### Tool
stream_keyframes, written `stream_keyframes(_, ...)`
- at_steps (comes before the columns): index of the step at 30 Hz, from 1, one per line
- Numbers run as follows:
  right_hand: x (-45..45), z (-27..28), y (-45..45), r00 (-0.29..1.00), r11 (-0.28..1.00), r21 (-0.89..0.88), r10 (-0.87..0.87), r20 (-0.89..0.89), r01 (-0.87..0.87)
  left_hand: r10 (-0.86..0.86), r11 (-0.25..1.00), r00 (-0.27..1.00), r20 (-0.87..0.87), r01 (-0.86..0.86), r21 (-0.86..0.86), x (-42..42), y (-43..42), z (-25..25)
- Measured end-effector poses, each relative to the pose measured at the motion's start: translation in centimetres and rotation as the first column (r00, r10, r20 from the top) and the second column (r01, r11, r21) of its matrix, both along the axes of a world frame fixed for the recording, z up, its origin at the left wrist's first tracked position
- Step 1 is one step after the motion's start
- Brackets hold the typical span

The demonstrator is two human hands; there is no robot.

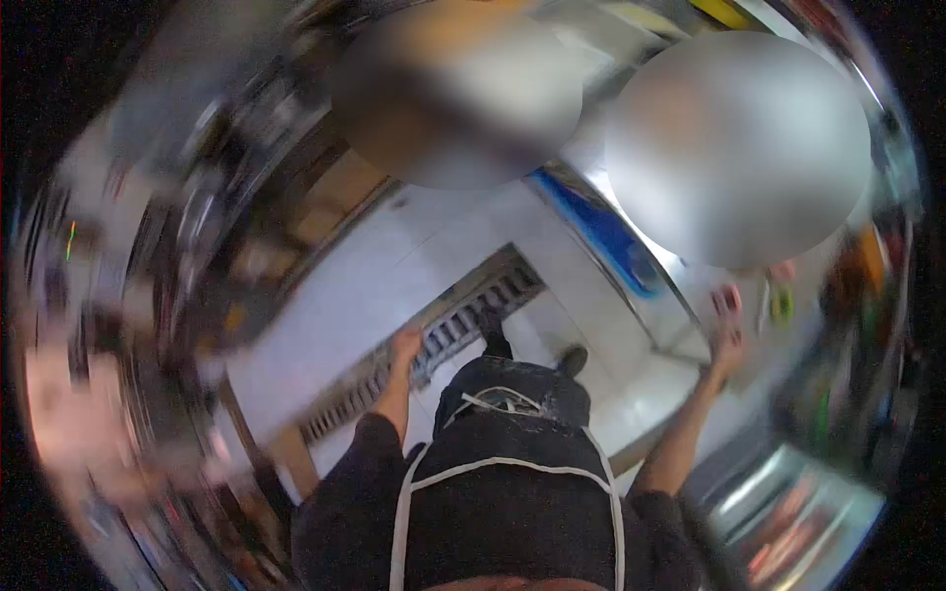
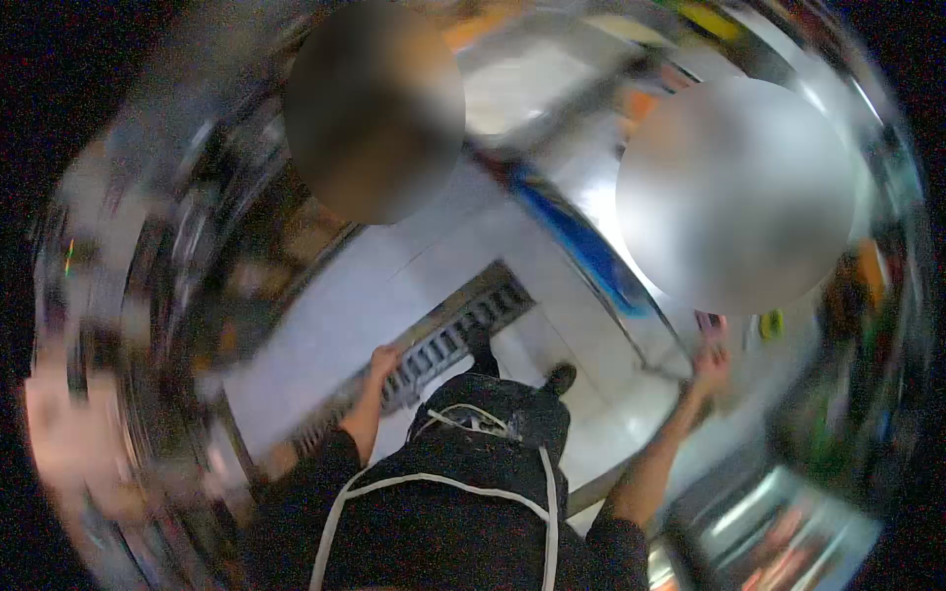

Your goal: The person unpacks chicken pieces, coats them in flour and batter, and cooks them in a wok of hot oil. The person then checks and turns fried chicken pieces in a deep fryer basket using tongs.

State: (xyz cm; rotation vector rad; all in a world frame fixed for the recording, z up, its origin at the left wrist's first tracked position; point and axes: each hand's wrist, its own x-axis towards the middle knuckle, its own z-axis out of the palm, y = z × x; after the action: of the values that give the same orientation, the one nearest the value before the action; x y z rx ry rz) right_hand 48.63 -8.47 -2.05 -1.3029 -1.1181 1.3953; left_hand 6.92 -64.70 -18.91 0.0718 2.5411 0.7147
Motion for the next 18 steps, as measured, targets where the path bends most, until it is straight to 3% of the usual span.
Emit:
stream_keyframes(1, -1.1, 1.2, 1.4, 0.981, 0.987, 0.055, 0.159, -0.115, -0.153, 0.227, 0.965, 0.974, -0.001, -0.225, 0.137, 1.6, -2.7, -1.0)
stream_keyframes(2, -2.1, 2.4, 3.0, 0.924, 0.949, 0.110, 0.313, -0.221, -0.295, 0.384, 0.902, 0.905, 0.184, -0.410, 0.133, 4.4, -0.5, 7.6)
stream_keyframes(3, 0.1, -1.6, 6.7, 0.770, 0.871, -0.264, 0.180, -0.612, -0.413, 0.488, 0.846, 0.857, 0.169, -0.511, 0.152, 6.7, -2.7, 7.6)
stream_keyframes(4, -1.6, -1.3, 6.2, 0.944, 0.958, -0.015, 0.278, -0.180, -0.285, 0.571, 0.746, 0.796, 0.199, -0.605, 0.280, 8.3, -3.9, 6.8)
stream_keyframes(5, -0.5, -6.4, 9.3, 0.959, 0.968, -0.071, 0.225, -0.170, -0.240, 0.628, 0.630, 0.740, 0.243, -0.666, 0.399, 10.2, -4.8, 6.0)
stream_keyframes(6, 0.8, -9.0, 11.0, 0.951, 0.951, -0.015, 0.308, 0.022, -0.308, 0.629, 0.661, 0.741, 0.235, -0.670, 0.338, 12.2, -5.8, 5.9)
stream_keyframes(7, 1.3, -9.8, 12.6, 0.911, 0.930, 0.036, 0.351, 0.216, -0.367, 0.664, 0.611, 0.705, 0.250, -0.704, 0.361, 14.1, -6.8, 5.7)
stream_keyframes(9, 1.1, -8.5, 11.0, 0.897, 0.918, 0.165, 0.391, -0.209, -0.361, 0.742, 0.429, 0.567, 0.357, -0.811, 0.397, 18.9, -9.5, 4.7)
stream_keyframes(10, 0.4, -7.3, 9.1, 0.784, 0.905, 0.240, 0.424, -0.454, -0.351, 0.697, 0.543, 0.613, 0.372, -0.790, 0.283, 21.0, -11.9, 1.7)
stream_keyframes(11, -1.1, -5.9, 7.3, 0.819, 0.919, 0.303, 0.370, -0.438, -0.253, 0.644, 0.648, 0.655, 0.396, -0.742, 0.172, 22.4, -14.2, -0.9)
stream_keyframes(12, -2.6, -4.5, 5.5, 0.853, 0.919, 0.364, 0.309, -0.420, -0.154, 0.693, 0.577, 0.593, 0.411, -0.797, 0.176, 24.6, -15.5, -1.5)
stream_keyframes(13, -4.0, -5.1, 4.3, 0.991, 0.874, 0.474, 0.133, -0.019, -0.108, 0.733, 0.506, 0.527, 0.429, -0.845, 0.173, 26.2, -16.4, -1.4)
stream_keyframes(14, -5.4, -5.7, 3.1, 0.920, 0.835, 0.544, -0.151, 0.361, -0.077, 0.738, 0.501, 0.500, 0.453, -0.856, 0.128, 27.3, -17.4, -1.0)
stream_keyframes(15, -6.9, -6.9, 0.7, 0.643, 0.775, 0.611, -0.388, 0.660, -0.160, 0.741, 0.502, 0.476, 0.473, -0.861, 0.080, 28.1, -18.7, -0.5)
stream_keyframes(17, -9.9, -11.6, -4.7, 0.715, 0.627, 0.601, -0.097, 0.692, -0.496, 0.774, 0.432, 0.421, 0.474, -0.897, 0.091, 29.4, -21.5, -1.0)
stream_keyframes(18, -12.4, -12.4, -10.1, 0.813, 0.842, 0.236, 0.336, 0.475, -0.486, 0.797, 0.380, 0.374, 0.474, -0.921, 0.087, 29.4, -23.0, -1.4)
